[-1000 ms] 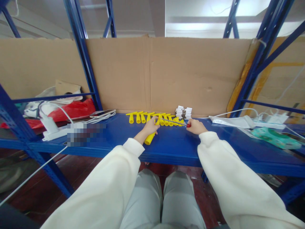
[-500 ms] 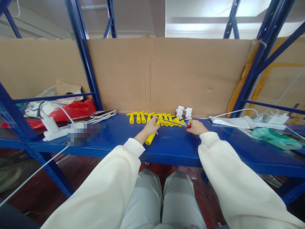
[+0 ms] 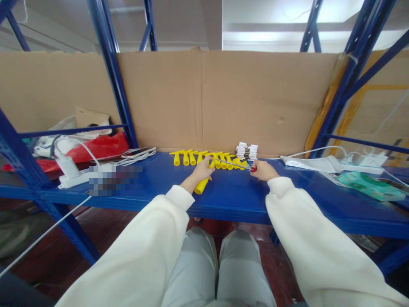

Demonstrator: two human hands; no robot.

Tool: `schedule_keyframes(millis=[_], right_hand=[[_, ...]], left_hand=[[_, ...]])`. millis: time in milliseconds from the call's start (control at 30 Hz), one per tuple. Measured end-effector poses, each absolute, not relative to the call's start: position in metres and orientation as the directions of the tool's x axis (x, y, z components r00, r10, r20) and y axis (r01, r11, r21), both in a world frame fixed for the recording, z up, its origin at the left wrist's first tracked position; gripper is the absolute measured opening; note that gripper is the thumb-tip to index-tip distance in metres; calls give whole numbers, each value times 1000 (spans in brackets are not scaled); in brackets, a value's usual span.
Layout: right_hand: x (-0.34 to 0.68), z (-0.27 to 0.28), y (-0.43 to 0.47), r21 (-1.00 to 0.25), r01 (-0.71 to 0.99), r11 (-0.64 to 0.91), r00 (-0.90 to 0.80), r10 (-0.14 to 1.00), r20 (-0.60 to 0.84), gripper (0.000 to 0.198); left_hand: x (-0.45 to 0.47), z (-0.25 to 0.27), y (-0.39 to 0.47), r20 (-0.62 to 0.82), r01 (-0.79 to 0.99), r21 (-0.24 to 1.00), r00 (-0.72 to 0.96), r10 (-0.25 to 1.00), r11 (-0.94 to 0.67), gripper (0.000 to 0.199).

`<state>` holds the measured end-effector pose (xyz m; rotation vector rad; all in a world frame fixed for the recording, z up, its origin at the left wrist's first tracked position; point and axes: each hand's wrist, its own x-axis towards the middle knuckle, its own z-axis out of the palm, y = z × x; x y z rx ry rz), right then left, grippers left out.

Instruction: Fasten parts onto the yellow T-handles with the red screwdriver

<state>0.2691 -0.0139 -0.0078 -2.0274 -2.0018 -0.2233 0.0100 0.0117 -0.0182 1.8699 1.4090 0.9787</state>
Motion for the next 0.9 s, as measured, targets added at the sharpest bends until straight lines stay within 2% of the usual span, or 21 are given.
schedule_keyframes(millis=[133, 267, 533, 900], right_hand=[[271, -10, -11, -73, 997, 31, -8, 955, 296, 6], [274, -10, -10, -107, 992, 71, -36, 953, 299, 7], [271, -11, -12, -93, 994, 53, -22, 951, 308, 3], [273, -12, -10, -89, 995, 52, -19, 942, 334, 8]], left_hand=[[10, -18, 11, 202, 521, 813, 166, 965, -259, 56], [10, -18, 11, 198, 522, 814, 166, 966, -256, 56], [10, -18, 11, 198, 514, 819, 164, 966, -255, 56], [8, -21, 15, 195, 513, 820, 167, 967, -254, 55]])
